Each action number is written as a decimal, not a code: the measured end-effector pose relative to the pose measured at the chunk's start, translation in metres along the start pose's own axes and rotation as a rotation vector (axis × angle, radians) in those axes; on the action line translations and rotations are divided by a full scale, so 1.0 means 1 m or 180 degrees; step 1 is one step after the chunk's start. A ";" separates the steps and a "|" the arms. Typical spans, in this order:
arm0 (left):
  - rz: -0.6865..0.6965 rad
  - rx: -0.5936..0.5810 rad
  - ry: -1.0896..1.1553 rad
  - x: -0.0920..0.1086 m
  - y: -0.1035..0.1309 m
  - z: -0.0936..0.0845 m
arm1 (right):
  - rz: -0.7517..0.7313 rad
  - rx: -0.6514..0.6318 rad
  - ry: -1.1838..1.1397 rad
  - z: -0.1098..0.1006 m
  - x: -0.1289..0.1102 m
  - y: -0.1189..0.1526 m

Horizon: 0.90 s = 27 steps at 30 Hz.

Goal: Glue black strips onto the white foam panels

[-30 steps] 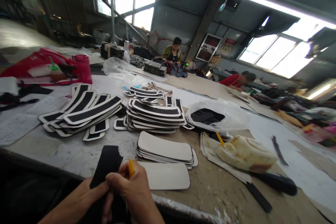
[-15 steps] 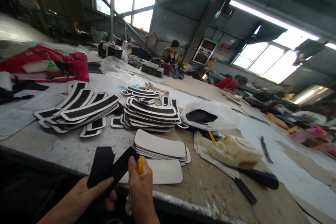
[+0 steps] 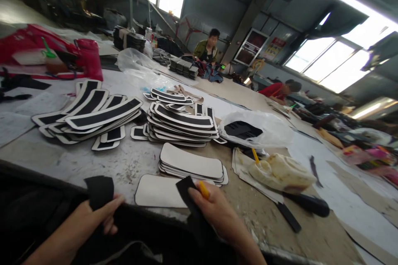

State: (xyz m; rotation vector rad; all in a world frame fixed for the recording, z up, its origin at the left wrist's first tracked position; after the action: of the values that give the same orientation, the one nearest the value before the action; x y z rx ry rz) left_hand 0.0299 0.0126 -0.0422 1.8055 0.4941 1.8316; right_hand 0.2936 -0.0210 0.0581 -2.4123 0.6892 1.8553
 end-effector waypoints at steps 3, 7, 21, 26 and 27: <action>-0.0110 -0.0024 -0.0065 0.014 -0.012 0.006 | -0.0374 -0.0976 0.1019 0.029 -0.012 -0.011; -0.0269 -0.0469 -0.0079 0.031 -0.016 0.028 | -0.0672 -0.1741 0.1730 0.073 -0.018 -0.033; -0.0485 -0.0709 -0.0298 0.033 -0.029 0.038 | -0.0745 -0.2224 0.2466 0.123 -0.011 -0.068; -0.0389 -0.0665 -0.0589 0.034 -0.033 0.040 | -0.0792 -0.2199 0.2521 0.126 -0.011 -0.070; -0.0351 -0.0640 -0.0678 0.033 -0.035 0.041 | -0.0817 -0.2198 0.2528 0.128 -0.012 -0.070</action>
State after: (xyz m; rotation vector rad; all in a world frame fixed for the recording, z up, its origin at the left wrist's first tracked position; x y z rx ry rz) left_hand 0.0745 0.0562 -0.0339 1.7725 0.3108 1.5355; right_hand 0.1993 0.0815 0.0144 -3.4731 -0.3655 1.0920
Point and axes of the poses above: each hand's wrist, its own y-axis away from the middle knuckle, its own z-axis out of the palm, x = y × z, the point moved 6 cm from there along -y, towards the middle knuckle, and after that the axes turned 7 degrees about x, right-handed, at the moved point
